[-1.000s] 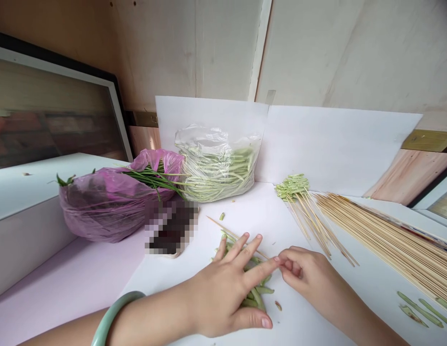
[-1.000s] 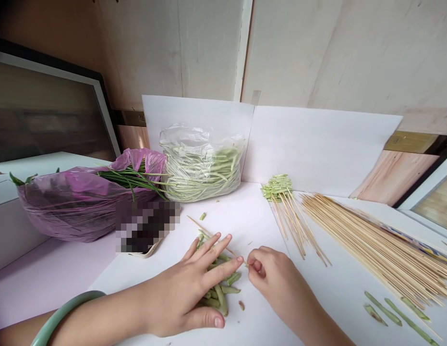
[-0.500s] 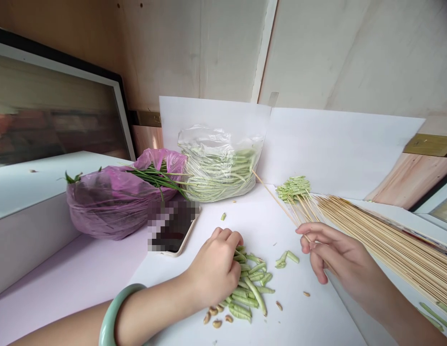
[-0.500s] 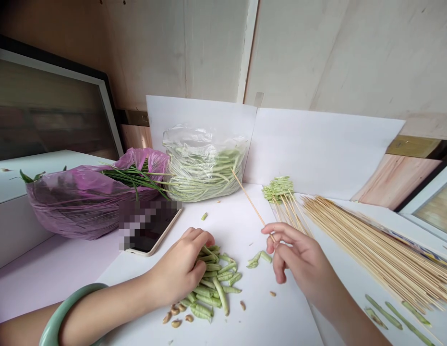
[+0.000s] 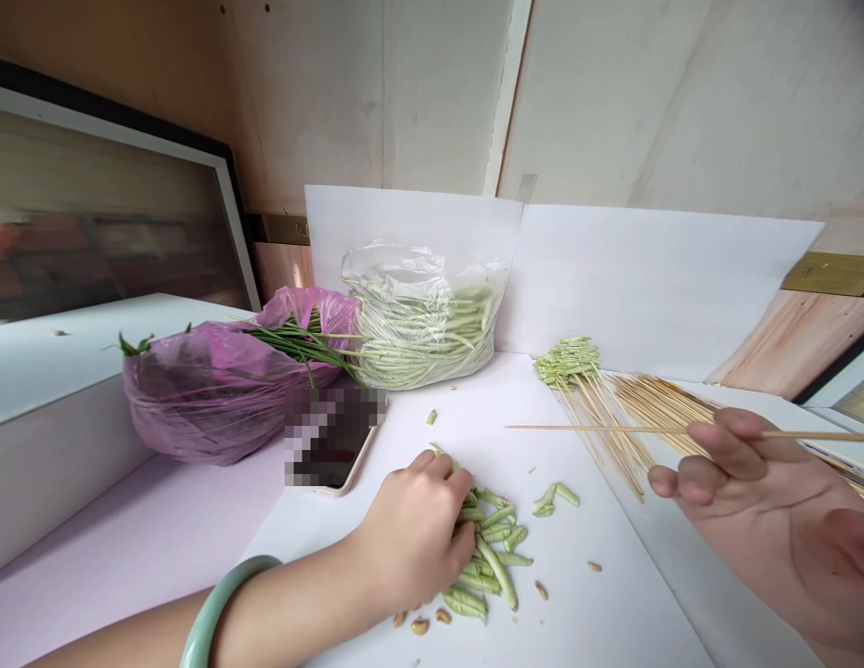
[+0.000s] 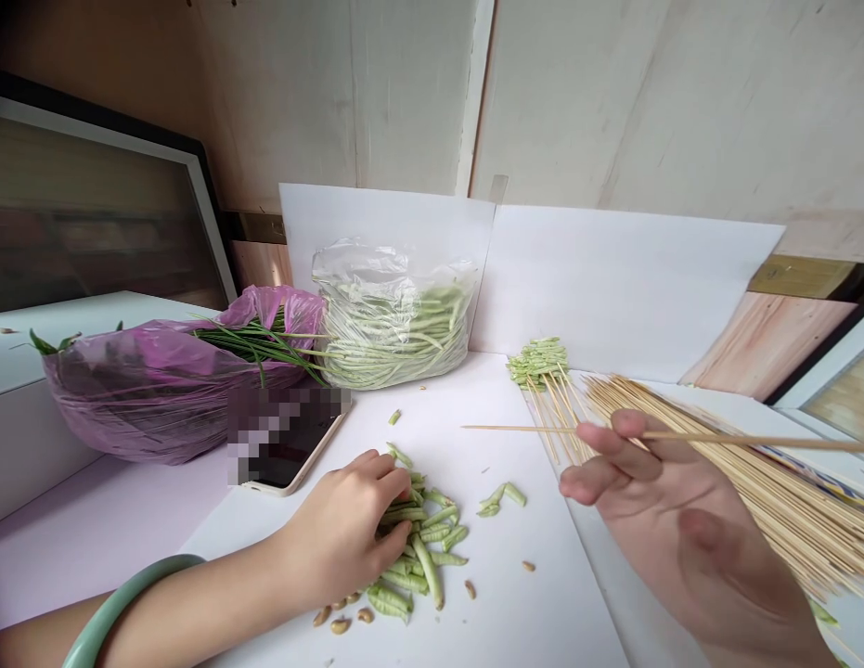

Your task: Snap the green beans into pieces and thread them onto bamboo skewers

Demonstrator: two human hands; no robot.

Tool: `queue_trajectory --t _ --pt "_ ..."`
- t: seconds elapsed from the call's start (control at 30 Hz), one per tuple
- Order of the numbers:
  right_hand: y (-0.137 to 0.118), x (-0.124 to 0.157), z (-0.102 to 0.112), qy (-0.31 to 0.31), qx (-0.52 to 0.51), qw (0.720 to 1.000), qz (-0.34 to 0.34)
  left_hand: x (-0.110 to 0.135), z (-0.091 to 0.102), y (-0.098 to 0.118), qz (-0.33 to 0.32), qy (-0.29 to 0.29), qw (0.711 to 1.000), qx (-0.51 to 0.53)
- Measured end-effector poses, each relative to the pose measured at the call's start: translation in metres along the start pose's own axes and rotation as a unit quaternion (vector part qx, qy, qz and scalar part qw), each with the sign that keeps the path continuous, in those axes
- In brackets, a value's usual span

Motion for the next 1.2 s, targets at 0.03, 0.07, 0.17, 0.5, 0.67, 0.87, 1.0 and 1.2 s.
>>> queue_trajectory --t 0.03,0.07,0.17,0.5,0.67,0.87,1.0,1.2 --pt "-0.004 0.000 -0.006 -0.018 -0.102 0.994 -0.022 0.000 -0.001 0.000 0.001 -0.005 1.000 -0.009" --pt "-0.009 0.000 -0.011 -0.013 -0.172 0.984 -0.037 0.000 -0.002 -0.001 0.002 -0.009 1.000 -0.015" --pt "-0.014 0.002 -0.020 0.045 -0.270 0.959 -0.080 -0.001 -0.004 -0.001 -0.004 -0.017 1.000 -0.025" --pt "0.004 0.005 -0.046 0.053 -0.352 0.904 -0.236 -0.002 -0.006 -0.002 -0.010 -0.001 1.000 -0.027" --pt "0.012 0.009 -0.045 0.125 -0.382 0.881 -0.251 -0.003 -0.005 -0.006 -0.006 0.038 0.992 0.118" --pt "0.013 0.007 -0.052 0.103 -0.389 0.876 -0.265 -0.006 -0.008 -0.013 0.049 0.086 0.915 0.390" --pt "0.011 0.004 -0.059 0.046 -0.396 0.890 -0.223 -0.012 -0.020 -0.020 0.084 0.077 0.820 0.561" --pt "0.009 0.005 -0.059 0.019 -0.375 0.905 -0.201 -0.014 -0.026 -0.024 0.134 0.095 0.651 0.741"
Point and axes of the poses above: each hand's wrist, its own x-axis away from the middle knuckle, its own z-axis out of the back of the hand, y = z × x, the point moved 5 cm from there along -x, towards the middle knuckle, and after that the axes turned 5 degrees about x, right-handed, at the moved point
